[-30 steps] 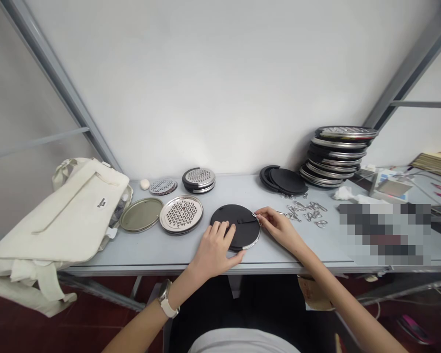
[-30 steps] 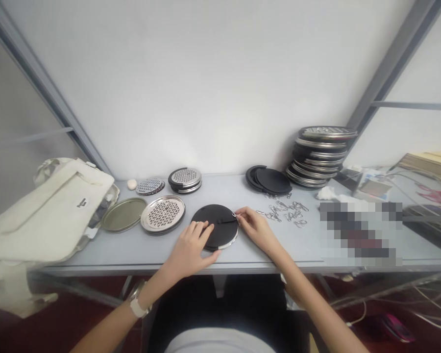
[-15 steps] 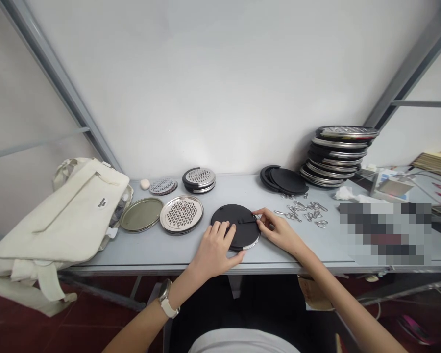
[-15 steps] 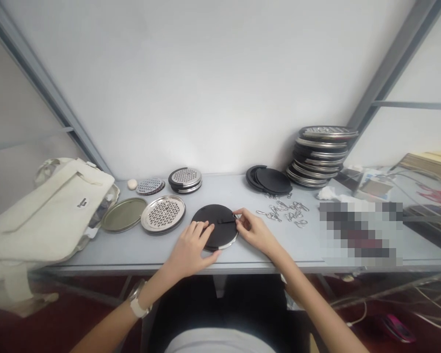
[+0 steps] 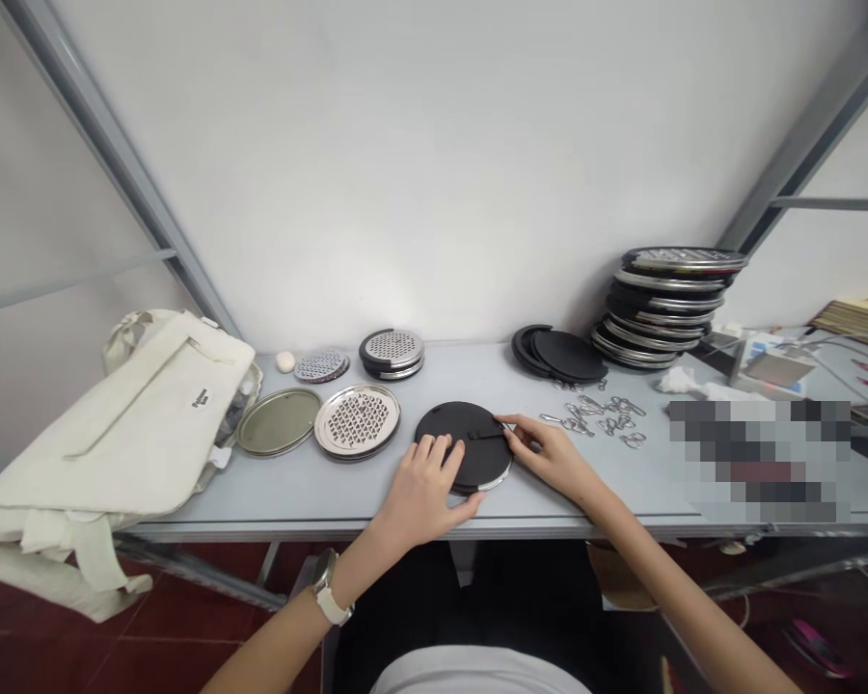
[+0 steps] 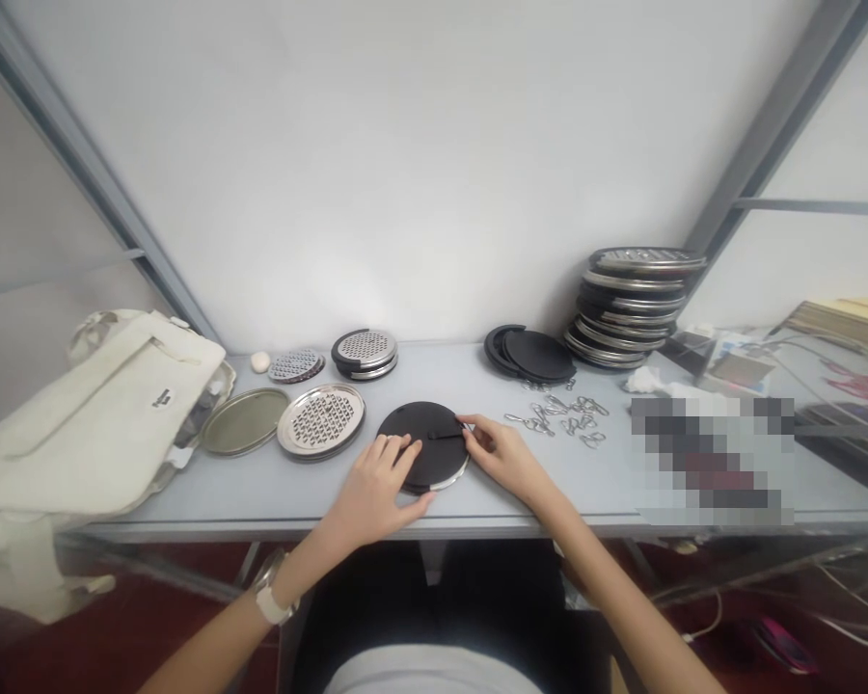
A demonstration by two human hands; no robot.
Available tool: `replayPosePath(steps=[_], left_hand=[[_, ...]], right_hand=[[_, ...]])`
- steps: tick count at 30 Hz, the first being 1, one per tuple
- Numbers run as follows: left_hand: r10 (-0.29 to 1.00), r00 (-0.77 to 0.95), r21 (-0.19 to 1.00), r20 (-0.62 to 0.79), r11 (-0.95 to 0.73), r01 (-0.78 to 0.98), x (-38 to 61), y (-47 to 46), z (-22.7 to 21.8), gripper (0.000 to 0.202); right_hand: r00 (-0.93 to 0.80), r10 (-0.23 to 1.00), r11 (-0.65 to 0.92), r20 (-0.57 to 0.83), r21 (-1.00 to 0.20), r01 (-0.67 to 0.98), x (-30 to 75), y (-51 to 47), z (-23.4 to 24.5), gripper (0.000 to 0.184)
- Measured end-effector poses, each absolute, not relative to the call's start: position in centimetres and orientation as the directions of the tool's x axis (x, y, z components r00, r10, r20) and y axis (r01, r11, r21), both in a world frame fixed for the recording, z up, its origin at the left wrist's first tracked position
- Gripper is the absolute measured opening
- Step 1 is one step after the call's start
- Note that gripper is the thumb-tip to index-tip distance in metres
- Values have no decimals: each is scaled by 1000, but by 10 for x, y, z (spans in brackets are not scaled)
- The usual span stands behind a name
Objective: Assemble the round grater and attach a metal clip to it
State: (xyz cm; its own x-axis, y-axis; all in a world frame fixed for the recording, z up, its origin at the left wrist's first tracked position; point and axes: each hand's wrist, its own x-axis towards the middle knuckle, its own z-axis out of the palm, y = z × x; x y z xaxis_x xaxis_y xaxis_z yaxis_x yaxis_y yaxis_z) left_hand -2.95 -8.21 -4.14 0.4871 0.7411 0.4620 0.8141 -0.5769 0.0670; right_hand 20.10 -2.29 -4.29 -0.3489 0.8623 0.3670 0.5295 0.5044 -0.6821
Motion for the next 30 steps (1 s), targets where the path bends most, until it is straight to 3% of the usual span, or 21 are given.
replayPosePath(steps=[24, 30], left_hand=[[745, 487, 78, 455, -579, 812, -30, -81, -40, 55], [737, 492, 64, 463, -581, 811, -30, -81, -41, 56]], right_hand=[[-292, 883, 466, 367, -757, 459, 202, -18, -47, 21], [-254, 866, 497, 430, -692, 523, 204, -15, -49, 25]])
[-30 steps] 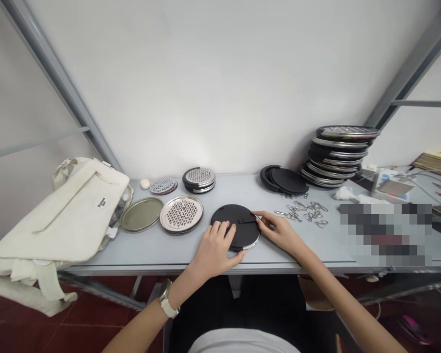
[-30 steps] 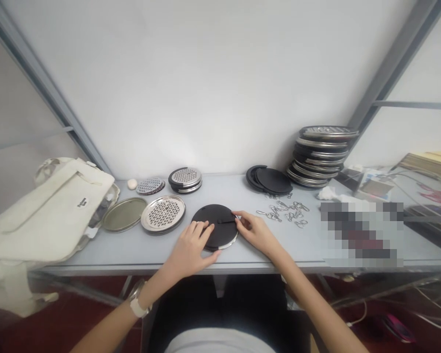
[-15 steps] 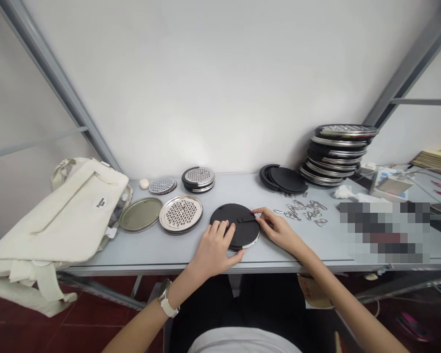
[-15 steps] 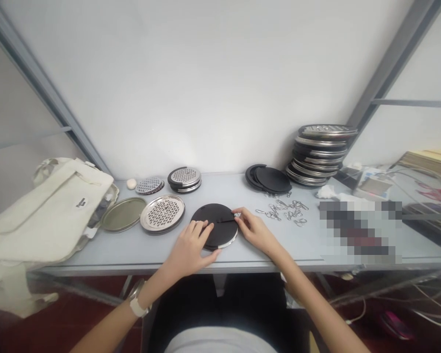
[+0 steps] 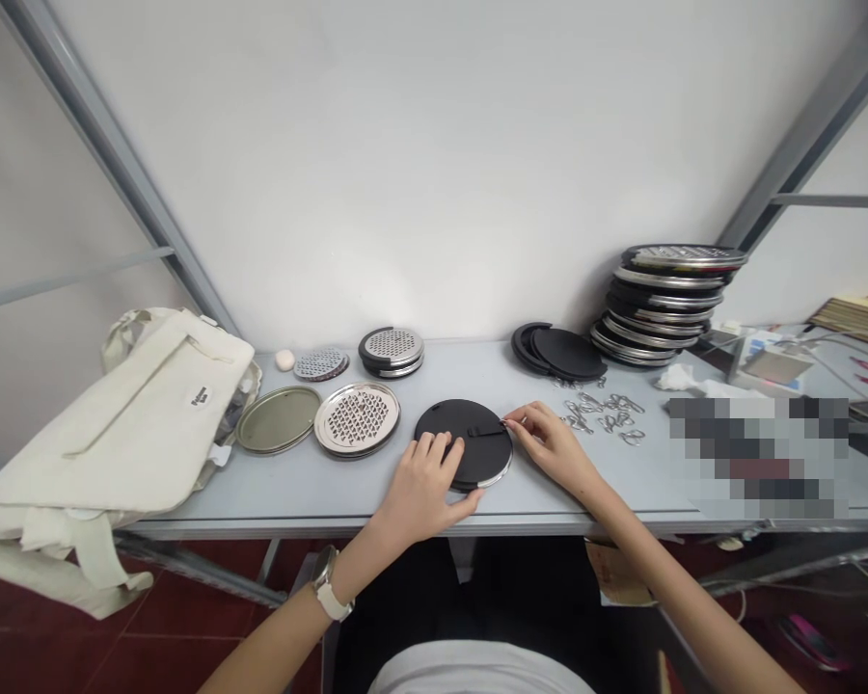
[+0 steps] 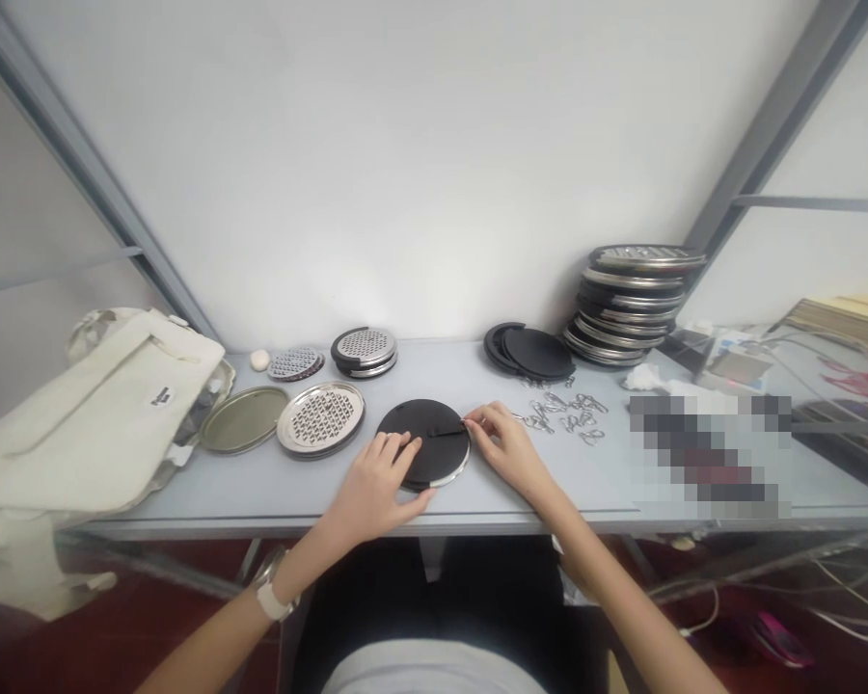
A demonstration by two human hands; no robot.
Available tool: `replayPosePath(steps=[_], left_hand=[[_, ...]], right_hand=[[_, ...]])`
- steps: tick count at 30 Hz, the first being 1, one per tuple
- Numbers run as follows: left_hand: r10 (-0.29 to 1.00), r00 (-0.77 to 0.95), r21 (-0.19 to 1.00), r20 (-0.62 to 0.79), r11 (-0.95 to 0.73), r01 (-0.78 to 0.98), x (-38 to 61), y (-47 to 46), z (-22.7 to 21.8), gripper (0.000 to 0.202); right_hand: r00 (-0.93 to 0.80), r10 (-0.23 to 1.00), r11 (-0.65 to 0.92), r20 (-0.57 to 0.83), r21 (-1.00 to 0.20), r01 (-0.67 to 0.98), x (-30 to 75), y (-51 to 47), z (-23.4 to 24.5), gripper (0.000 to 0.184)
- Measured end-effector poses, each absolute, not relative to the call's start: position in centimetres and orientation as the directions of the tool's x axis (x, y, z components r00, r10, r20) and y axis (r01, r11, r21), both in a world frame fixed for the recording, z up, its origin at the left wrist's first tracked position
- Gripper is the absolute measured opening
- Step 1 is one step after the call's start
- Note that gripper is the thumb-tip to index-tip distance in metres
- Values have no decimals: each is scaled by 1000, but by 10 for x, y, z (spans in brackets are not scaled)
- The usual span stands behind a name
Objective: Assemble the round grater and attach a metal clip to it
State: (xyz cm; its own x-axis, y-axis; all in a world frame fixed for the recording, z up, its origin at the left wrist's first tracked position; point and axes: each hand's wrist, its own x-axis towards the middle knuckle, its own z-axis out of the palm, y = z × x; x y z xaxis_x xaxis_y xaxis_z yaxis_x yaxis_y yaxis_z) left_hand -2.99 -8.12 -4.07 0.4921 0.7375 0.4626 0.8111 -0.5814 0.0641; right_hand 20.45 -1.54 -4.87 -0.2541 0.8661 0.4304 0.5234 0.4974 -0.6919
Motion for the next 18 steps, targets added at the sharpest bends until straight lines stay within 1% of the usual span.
replayPosePath(steps=[4, 10, 15, 18], left_hand=[[745, 491, 67, 451, -577, 814, -30, -82, -41, 56], [745, 494, 63, 449, -578, 814, -29, -82, -40, 56], [739, 497, 55, 455, -580, 813, -29, -82, -40, 57], [740, 492, 58, 458, -577, 815, -29, -81, -40, 56]], right_hand=[[-244, 869, 490, 430, -680, 545, 206, -15, -48, 27], [-281, 865, 502, 415, -720, 480, 204, -17, -46, 26], [-305, 868, 496, 392, -720, 486, 202, -18, -47, 31], [-312, 866, 498, 391, -725, 476, 203, -18, -49, 31]])
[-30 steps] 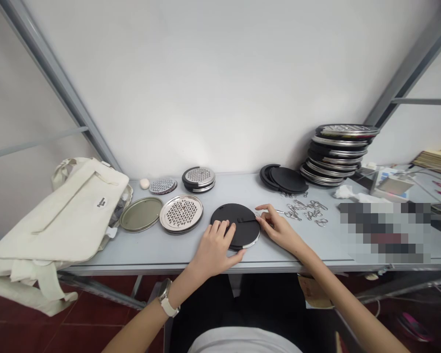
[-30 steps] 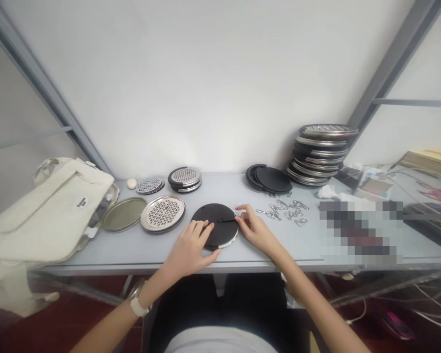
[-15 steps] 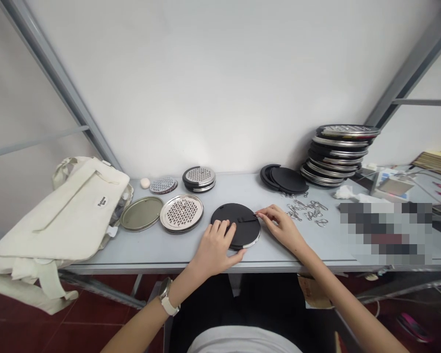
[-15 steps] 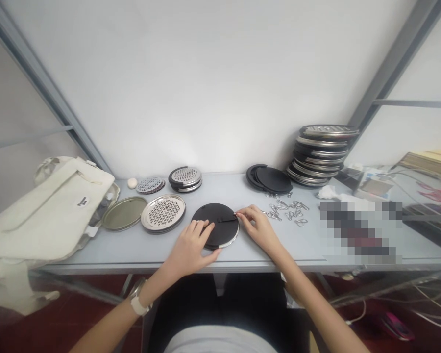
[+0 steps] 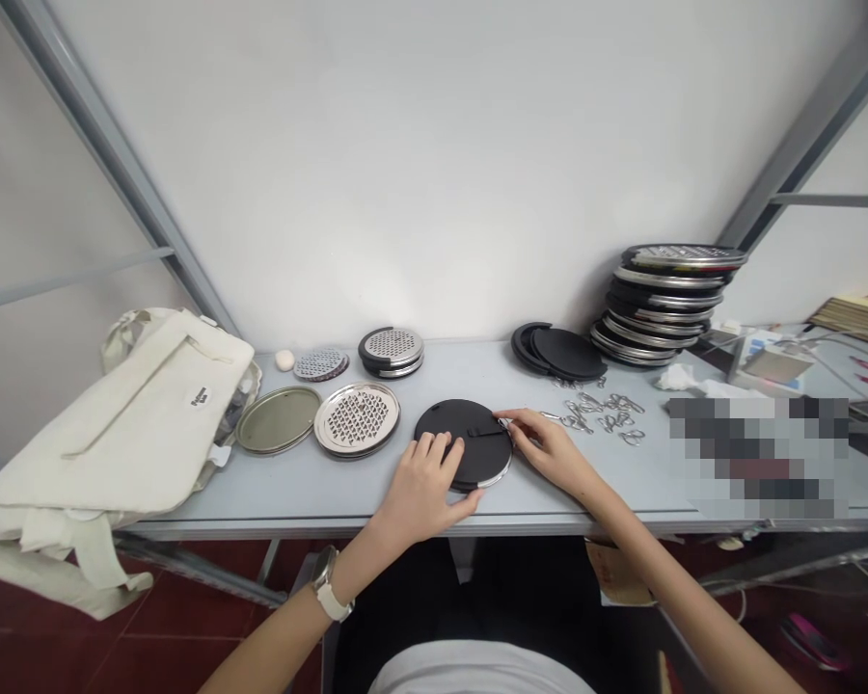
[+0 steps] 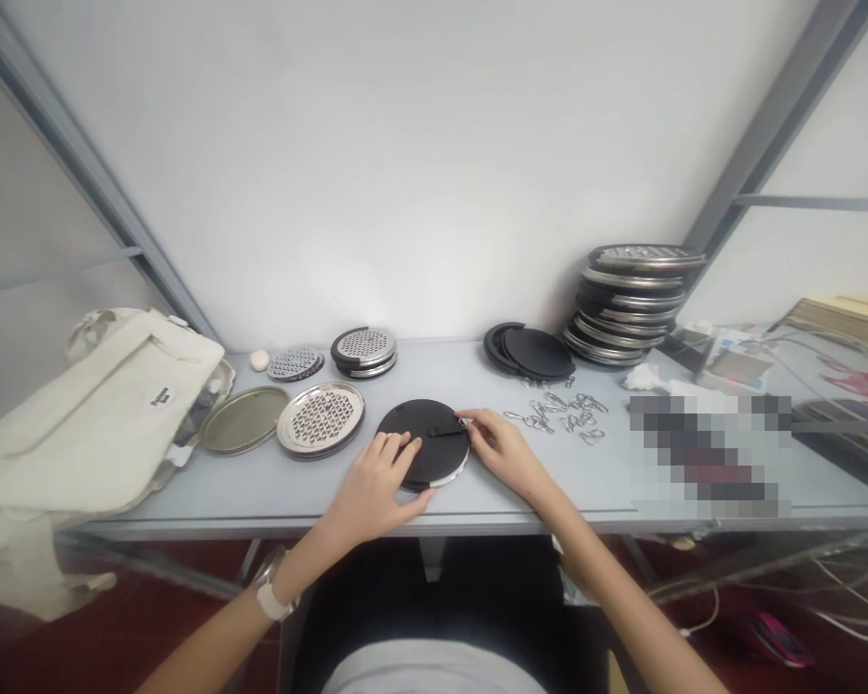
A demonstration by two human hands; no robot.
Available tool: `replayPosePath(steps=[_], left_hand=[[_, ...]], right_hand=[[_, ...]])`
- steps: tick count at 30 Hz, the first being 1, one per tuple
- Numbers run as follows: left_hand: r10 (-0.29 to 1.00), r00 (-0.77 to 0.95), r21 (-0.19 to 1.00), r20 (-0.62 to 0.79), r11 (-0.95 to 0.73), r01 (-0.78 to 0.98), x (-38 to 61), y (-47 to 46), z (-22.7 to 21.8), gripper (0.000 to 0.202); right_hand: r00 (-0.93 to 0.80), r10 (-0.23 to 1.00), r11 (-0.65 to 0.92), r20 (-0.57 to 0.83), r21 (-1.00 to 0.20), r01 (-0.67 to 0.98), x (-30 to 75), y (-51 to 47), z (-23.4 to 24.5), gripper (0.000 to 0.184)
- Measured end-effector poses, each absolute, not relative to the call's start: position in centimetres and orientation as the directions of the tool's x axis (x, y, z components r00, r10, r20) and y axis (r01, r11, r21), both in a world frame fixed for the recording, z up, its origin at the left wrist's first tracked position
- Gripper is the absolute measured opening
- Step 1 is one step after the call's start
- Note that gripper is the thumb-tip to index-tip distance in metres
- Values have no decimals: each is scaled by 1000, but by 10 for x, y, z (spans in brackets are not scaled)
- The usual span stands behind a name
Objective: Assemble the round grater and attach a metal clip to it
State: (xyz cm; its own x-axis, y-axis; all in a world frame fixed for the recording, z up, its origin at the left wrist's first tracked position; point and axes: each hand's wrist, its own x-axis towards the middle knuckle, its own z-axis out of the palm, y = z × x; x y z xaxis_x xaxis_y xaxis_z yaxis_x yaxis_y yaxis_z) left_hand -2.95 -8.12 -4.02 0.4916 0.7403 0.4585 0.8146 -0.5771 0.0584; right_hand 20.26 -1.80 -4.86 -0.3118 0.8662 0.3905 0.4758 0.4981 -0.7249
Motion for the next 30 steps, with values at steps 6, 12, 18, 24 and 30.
replayPosePath(steps=[6, 12, 18, 24, 30], left_hand=[[742, 488, 57, 459, -573, 817, -29, -82, -40, 55], [742, 492, 56, 456, -575, 816, -29, -82, -41, 56], [741, 494, 51, 456, -575, 816, -30, -80, -41, 56], [743, 498, 48, 447, -576, 816, -29, -82, -40, 57], [741, 496, 47, 452, -576, 816, -29, -81, -40, 56]], right_hand=[[-335, 852, 521, 402, -710, 474, 203, -19, -49, 30], [-332, 869, 488, 368, -749, 448, 203, -16, -50, 27], [-325, 877, 469, 353, -774, 426, 205, -13, -53, 27], [-328, 886, 451, 329, -777, 440, 205, -15, -51, 27], [-323, 892, 437, 315, -784, 440, 205, -15, -50, 25]])
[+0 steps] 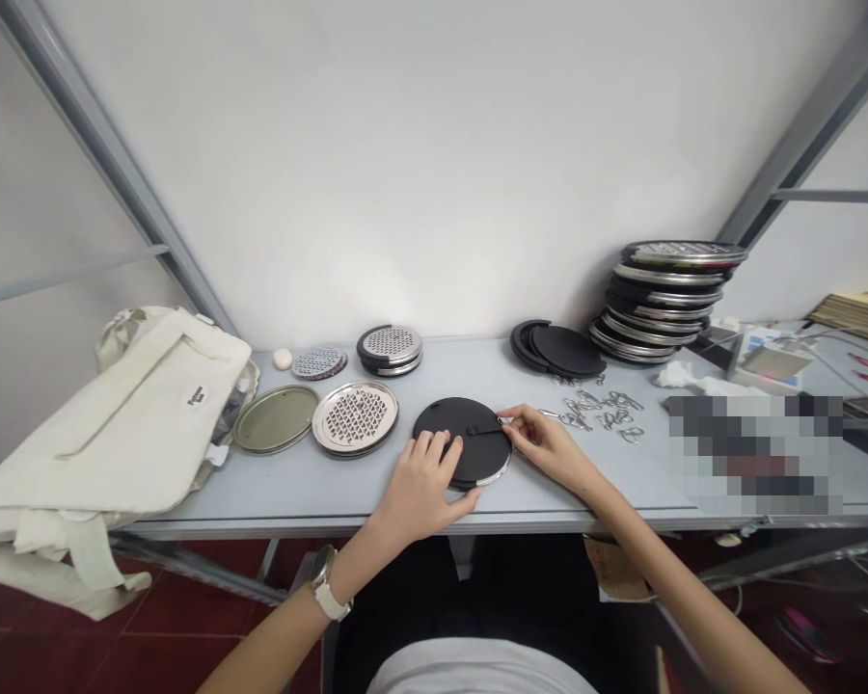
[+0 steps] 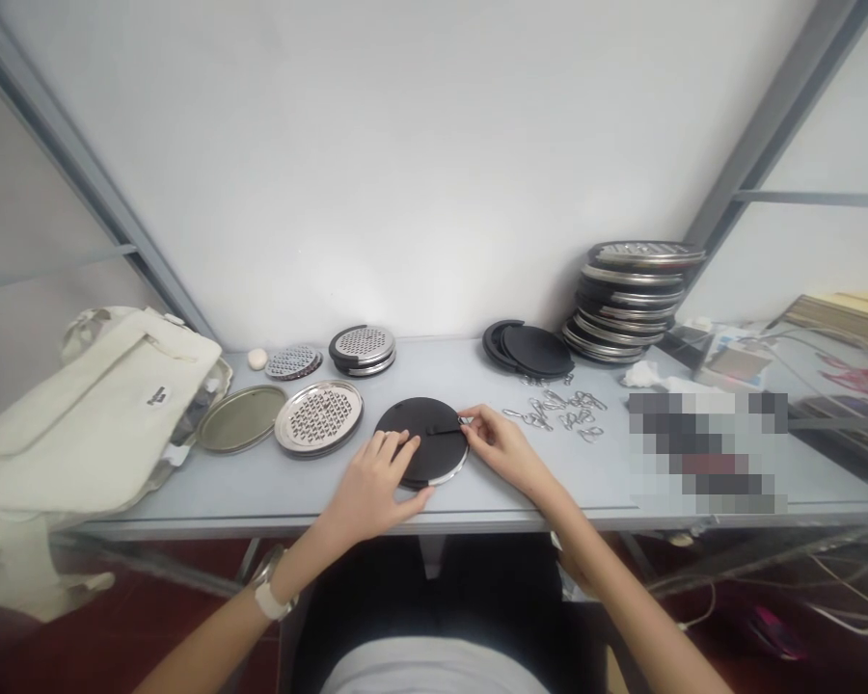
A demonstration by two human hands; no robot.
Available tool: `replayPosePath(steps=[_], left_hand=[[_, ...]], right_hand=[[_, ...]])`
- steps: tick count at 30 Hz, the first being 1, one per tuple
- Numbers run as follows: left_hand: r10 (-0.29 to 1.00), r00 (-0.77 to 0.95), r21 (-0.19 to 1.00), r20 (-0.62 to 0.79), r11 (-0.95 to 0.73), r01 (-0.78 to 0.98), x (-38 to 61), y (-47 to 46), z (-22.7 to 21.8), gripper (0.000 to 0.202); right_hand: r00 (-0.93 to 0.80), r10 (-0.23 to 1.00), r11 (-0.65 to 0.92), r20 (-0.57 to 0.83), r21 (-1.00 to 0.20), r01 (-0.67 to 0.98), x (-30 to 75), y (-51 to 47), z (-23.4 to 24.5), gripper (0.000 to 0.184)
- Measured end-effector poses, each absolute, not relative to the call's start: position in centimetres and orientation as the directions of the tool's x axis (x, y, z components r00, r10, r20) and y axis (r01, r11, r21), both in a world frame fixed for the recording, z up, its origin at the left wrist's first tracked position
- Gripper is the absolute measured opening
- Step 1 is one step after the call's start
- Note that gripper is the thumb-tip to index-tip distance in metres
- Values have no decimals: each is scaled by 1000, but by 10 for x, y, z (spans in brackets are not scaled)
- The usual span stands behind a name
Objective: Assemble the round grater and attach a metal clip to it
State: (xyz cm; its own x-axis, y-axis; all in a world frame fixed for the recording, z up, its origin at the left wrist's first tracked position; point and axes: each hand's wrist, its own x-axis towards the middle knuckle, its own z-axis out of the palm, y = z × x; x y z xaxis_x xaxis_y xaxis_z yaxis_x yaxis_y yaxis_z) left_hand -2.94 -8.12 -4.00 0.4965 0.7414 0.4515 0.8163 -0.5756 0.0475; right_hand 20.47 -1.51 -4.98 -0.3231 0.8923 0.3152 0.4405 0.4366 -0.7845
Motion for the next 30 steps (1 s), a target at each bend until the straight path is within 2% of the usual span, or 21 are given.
replayPosePath(steps=[30], left_hand=[[742, 488, 56, 459, -573, 818, -29, -81, -41, 55]], right_hand=[[-338, 884, 451, 324, -779, 435, 205, -16, -51, 26]])
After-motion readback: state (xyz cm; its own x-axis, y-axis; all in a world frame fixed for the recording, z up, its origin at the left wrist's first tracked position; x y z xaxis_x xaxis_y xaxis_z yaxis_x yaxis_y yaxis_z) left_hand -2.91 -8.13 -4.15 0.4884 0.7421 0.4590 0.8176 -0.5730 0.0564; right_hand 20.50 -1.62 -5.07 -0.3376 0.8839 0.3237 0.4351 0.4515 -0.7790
